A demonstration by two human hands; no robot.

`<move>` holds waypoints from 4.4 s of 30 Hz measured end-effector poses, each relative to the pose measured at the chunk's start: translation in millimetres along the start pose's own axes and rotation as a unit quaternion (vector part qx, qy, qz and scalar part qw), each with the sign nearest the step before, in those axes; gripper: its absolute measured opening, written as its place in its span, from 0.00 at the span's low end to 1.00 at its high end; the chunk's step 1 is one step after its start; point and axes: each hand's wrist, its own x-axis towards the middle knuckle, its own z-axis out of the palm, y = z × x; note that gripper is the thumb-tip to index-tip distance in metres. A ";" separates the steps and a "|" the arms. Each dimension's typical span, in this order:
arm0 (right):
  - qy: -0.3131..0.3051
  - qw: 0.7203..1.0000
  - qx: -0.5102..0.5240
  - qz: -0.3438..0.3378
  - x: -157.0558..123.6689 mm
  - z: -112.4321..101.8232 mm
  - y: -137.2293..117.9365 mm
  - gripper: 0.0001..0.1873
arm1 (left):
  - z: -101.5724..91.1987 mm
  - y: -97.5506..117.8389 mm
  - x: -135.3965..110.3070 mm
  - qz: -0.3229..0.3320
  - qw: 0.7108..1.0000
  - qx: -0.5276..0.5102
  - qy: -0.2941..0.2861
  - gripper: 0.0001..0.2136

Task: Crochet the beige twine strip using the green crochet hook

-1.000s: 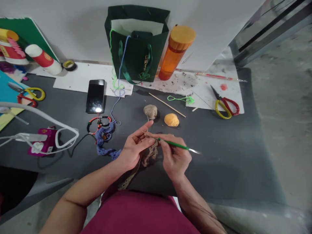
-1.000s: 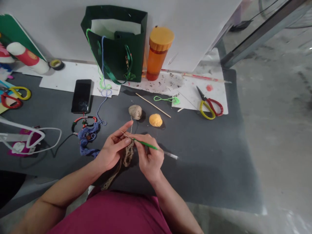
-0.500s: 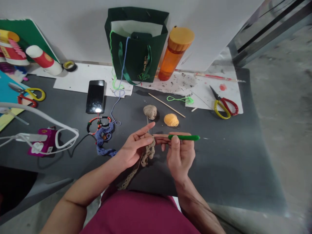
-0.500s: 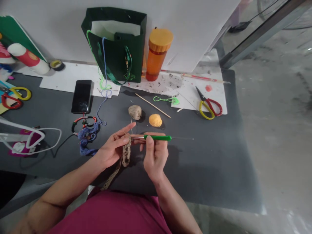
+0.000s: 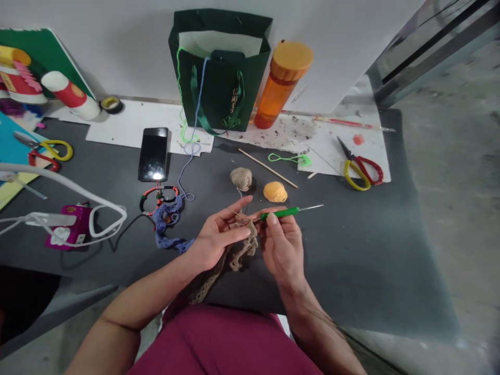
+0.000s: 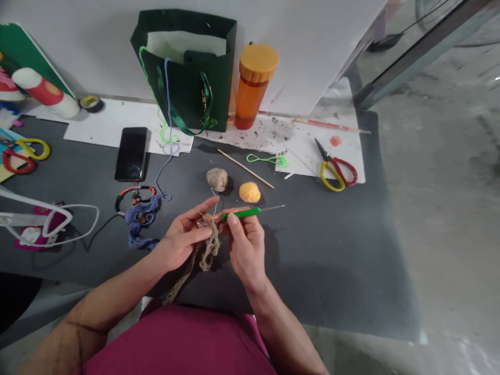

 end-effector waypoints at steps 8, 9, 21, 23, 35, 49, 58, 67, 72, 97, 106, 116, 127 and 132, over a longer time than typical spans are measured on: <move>-0.026 0.999 -0.029 -0.031 7.4 -6.1 -11.7 0.12 | -3.0 4.8 3.0 0.002 1.000 0.012 -0.019 0.23; -0.027 0.998 -0.044 -0.045 6.9 -7.1 -13.0 0.12 | -2.8 5.9 2.7 0.001 1.000 0.013 -0.017 0.23; -0.119 0.882 -0.299 -0.345 3.8 -18.5 -19.1 0.11 | -4.9 3.4 3.5 0.053 0.996 0.063 0.023 0.26; -0.132 0.854 -0.334 -0.377 4.7 -18.4 -18.2 0.16 | -3.9 3.2 3.3 0.046 0.998 0.047 0.023 0.27; -0.013 0.899 -0.338 -0.279 -9.0 -23.1 -10.0 0.11 | -10.0 4.8 6.5 -0.071 0.997 -0.030 -0.004 0.29; -0.009 0.963 -0.215 -0.160 -6.0 -10.9 -9.2 0.05 | 0.2 4.7 1.0 -0.032 0.999 -0.014 -0.030 0.25; -0.038 0.869 -0.330 -0.368 -5.4 -2.5 -13.2 0.14 | 0.2 0.8 3.6 -0.008 0.999 -0.045 -0.005 0.24; 0.066 0.954 -0.218 -0.193 -16.3 -1.6 -4.2 0.04 | -5.8 -1.5 4.2 -0.037 0.998 -0.050 -0.014 0.29; 0.086 0.971 -0.180 -0.132 -12.4 -3.3 -6.4 0.07 | -9.2 -1.8 6.3 -0.033 0.999 -0.025 -0.020 0.26; 0.075 0.984 -0.158 -0.015 -5.6 4.6 11.4 0.13 | -5.0 -13.7 1.3 0.153 0.939 0.298 0.075 0.33; 0.065 0.992 -0.085 0.061 2.6 10.1 9.6 0.18 | -4.8 -16.5 7.1 0.189 0.932 0.297 0.087 0.34; 0.036 0.987 0.033 0.151 9.7 13.7 -4.6 0.27 | -12.9 -4.5 18.0 0.106 0.982 0.150 -0.036 0.26; -0.012 0.993 0.078 0.091 8.8 14.7 -19.2 0.26 | -10.3 16.4 12.6 0.077 0.969 0.211 -0.101 0.25; -0.091 0.990 0.073 0.077 14.9 20.4 -37.8 0.23 | 2.7 47.8 3.5 0.061 0.943 0.285 -0.160 0.29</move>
